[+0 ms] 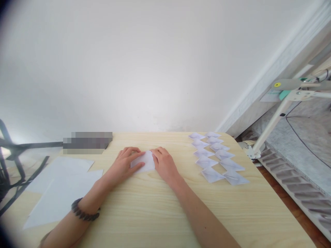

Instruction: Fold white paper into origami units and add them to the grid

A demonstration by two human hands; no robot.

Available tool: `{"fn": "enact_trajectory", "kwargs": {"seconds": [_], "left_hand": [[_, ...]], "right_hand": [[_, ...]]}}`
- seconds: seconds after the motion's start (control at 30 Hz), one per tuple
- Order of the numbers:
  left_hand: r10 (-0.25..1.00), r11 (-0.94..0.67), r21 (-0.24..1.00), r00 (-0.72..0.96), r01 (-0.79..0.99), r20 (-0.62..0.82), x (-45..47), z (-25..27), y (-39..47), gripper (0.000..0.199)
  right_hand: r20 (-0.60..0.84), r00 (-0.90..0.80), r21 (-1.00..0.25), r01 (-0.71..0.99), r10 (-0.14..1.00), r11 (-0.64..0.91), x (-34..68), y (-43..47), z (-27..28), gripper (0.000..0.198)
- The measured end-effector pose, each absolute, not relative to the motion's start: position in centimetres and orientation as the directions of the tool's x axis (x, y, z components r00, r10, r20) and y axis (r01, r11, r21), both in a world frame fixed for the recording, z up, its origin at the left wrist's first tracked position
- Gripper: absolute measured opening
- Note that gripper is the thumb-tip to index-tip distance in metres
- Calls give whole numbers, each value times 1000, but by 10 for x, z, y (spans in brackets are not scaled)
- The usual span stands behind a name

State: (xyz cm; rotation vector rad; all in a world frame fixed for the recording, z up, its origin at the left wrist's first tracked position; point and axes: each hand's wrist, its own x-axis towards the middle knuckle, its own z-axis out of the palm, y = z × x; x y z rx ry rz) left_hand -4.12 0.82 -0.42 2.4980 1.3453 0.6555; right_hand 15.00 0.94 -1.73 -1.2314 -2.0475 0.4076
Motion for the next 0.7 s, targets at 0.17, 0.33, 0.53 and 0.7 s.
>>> {"fn": "enact_trajectory", "kwargs": {"seconds": [0.17,0.33,0.53,0.7], "left_hand": [[821,-570,374,496,731,283,-42,-4,9,30],[825,-565,389,503,728,256,-42,0,10,31],[828,-560,425,502,712,250,-40,-3,10,33],[829,-558,426,502,712,248,-41,-6,11,33]], "right_hand": [[399,-384,-549,628,833,552,158,4,-17,36],[407,-338,-609,592,849,528,164,4,-20,32],[460,-388,-618,506,799,602,166,4,-20,32],[447,-439,-607,491,779,625,167,3,-16,34]]}}
